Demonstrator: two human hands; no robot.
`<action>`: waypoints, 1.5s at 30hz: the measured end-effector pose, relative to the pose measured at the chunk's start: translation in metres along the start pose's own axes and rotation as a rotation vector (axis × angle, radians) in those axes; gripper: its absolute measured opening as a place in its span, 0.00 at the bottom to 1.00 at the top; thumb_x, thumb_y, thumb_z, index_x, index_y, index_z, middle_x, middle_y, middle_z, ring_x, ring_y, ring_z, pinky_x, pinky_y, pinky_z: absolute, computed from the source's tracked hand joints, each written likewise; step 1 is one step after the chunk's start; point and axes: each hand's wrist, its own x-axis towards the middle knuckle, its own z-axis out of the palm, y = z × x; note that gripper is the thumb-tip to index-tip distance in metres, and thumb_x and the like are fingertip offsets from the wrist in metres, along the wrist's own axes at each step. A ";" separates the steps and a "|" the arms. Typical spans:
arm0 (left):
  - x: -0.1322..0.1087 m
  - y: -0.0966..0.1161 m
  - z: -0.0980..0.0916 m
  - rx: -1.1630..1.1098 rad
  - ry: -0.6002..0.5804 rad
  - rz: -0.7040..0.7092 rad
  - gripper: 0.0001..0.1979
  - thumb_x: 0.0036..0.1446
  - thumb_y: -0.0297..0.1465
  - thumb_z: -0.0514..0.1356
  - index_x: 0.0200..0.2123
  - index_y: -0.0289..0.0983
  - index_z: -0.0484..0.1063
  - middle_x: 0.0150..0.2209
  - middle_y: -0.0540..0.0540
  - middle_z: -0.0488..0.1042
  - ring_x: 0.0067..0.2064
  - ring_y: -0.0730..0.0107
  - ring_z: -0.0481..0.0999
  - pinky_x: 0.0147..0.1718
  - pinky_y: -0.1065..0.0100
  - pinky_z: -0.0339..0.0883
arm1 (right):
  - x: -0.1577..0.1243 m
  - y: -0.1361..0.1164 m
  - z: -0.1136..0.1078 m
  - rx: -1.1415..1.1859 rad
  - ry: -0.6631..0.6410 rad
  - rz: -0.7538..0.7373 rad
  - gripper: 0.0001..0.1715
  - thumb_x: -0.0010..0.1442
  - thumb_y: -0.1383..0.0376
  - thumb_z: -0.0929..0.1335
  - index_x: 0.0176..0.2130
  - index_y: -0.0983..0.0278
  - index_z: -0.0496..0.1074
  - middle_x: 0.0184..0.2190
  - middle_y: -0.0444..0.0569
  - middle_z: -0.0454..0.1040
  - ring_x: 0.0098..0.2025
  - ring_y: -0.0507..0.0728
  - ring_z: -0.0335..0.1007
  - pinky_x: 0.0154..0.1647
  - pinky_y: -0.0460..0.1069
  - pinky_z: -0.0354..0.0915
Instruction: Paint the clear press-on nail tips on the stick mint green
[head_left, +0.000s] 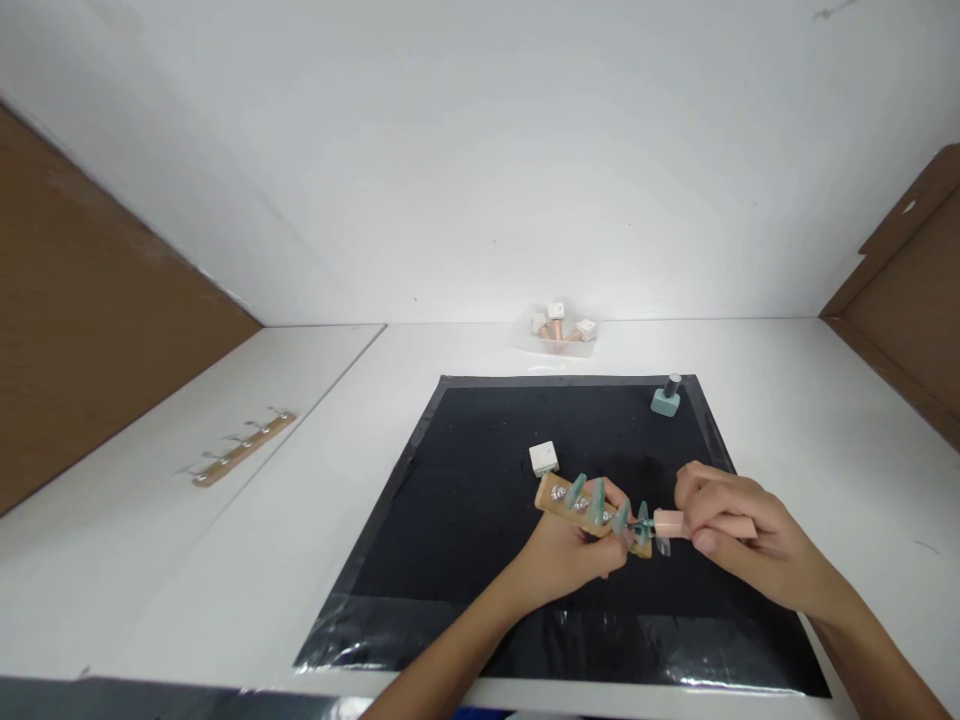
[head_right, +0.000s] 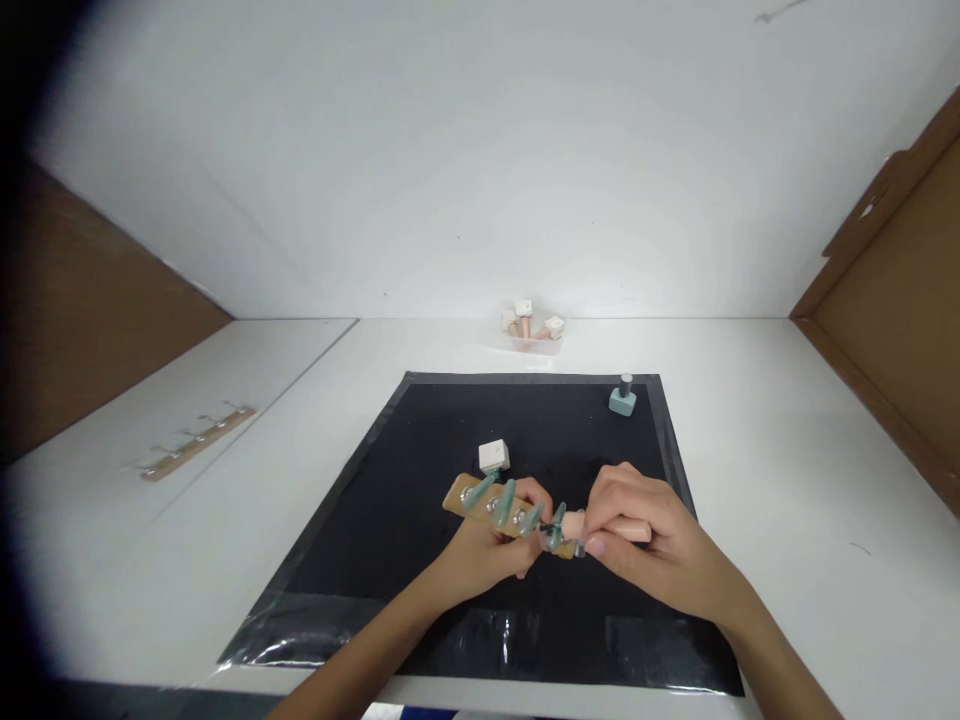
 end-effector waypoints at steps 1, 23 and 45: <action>0.000 0.000 0.000 0.000 0.001 -0.003 0.08 0.40 0.27 0.59 0.25 0.38 0.61 0.16 0.60 0.61 0.15 0.84 0.59 0.16 0.77 0.57 | 0.000 0.000 0.000 0.001 0.007 0.012 0.10 0.63 0.67 0.64 0.29 0.60 0.67 0.22 0.43 0.65 0.24 0.52 0.61 0.24 0.47 0.57; 0.001 0.001 -0.001 0.018 0.008 -0.009 0.07 0.39 0.28 0.57 0.25 0.38 0.61 0.17 0.59 0.61 0.15 0.83 0.59 0.15 0.77 0.56 | 0.002 -0.009 -0.001 -0.060 -0.059 0.044 0.15 0.51 0.79 0.63 0.32 0.60 0.69 0.24 0.44 0.65 0.25 0.53 0.63 0.22 0.46 0.59; 0.001 -0.004 -0.003 0.213 -0.050 0.119 0.07 0.37 0.22 0.57 0.24 0.36 0.65 0.21 0.54 0.63 0.23 0.78 0.60 0.21 0.75 0.52 | 0.000 0.003 0.003 -0.003 0.119 0.021 0.12 0.65 0.63 0.63 0.32 0.58 0.72 0.26 0.46 0.74 0.27 0.53 0.65 0.25 0.48 0.62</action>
